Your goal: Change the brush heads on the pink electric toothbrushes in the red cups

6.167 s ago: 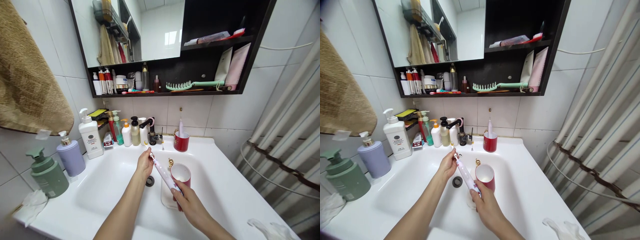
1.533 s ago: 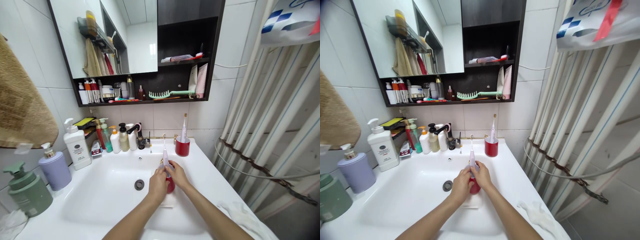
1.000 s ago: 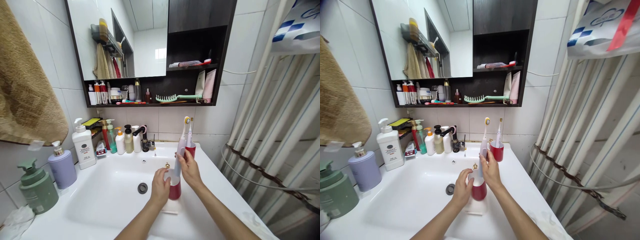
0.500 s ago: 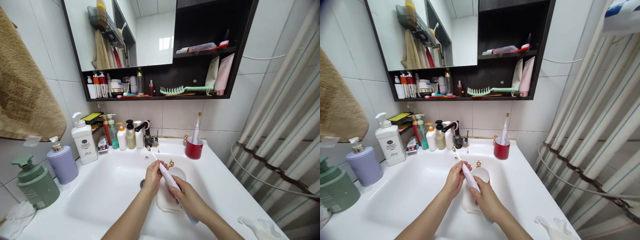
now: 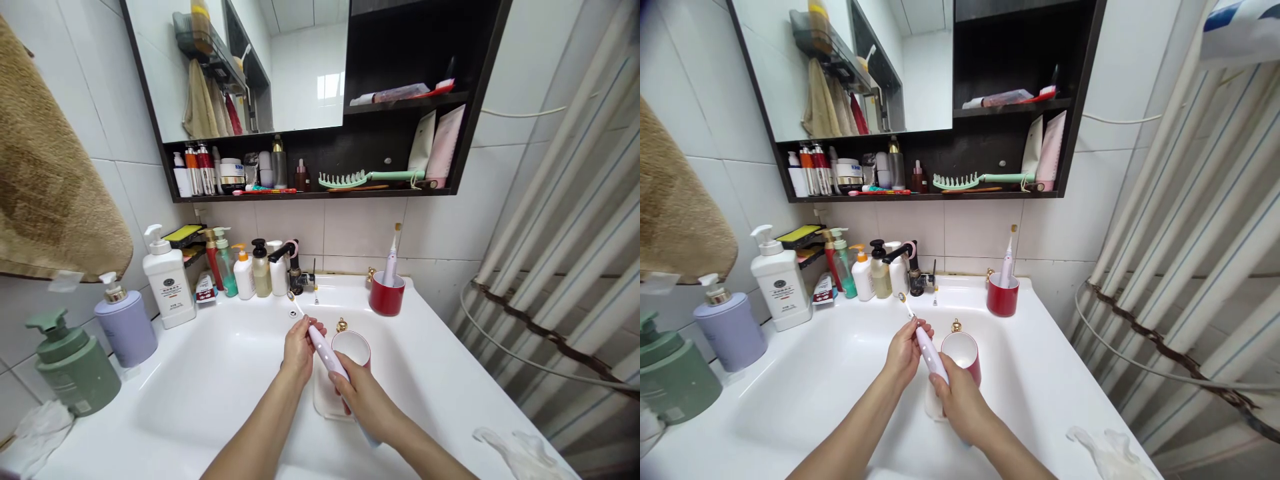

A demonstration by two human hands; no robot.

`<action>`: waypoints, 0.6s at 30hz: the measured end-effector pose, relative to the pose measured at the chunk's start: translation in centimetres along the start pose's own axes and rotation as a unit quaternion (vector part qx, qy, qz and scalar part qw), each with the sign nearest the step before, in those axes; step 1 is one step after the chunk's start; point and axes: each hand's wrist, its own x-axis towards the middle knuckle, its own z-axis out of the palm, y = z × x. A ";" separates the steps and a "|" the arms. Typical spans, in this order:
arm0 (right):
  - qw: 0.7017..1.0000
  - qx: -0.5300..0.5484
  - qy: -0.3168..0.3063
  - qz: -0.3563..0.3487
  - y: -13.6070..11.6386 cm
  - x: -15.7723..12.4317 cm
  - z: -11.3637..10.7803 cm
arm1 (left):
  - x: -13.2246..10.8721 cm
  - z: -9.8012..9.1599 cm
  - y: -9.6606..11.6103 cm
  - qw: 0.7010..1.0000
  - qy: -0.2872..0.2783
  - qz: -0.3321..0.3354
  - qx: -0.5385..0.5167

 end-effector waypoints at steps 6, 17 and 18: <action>1.000 0.003 -0.005 0.009 0.1 -0.1 0.0 | -0.1 0.1 -0.2 1.000 0.014 -0.004 0.010; 0.999 -0.025 -0.013 0.023 -0.1 -0.7 -0.2 | 1.7 -1.0 0.9 0.995 0.089 0.011 0.040; 0.999 -0.022 -0.010 0.021 -0.2 -0.8 -0.2 | 2.2 -1.1 1.0 0.992 0.077 0.007 0.099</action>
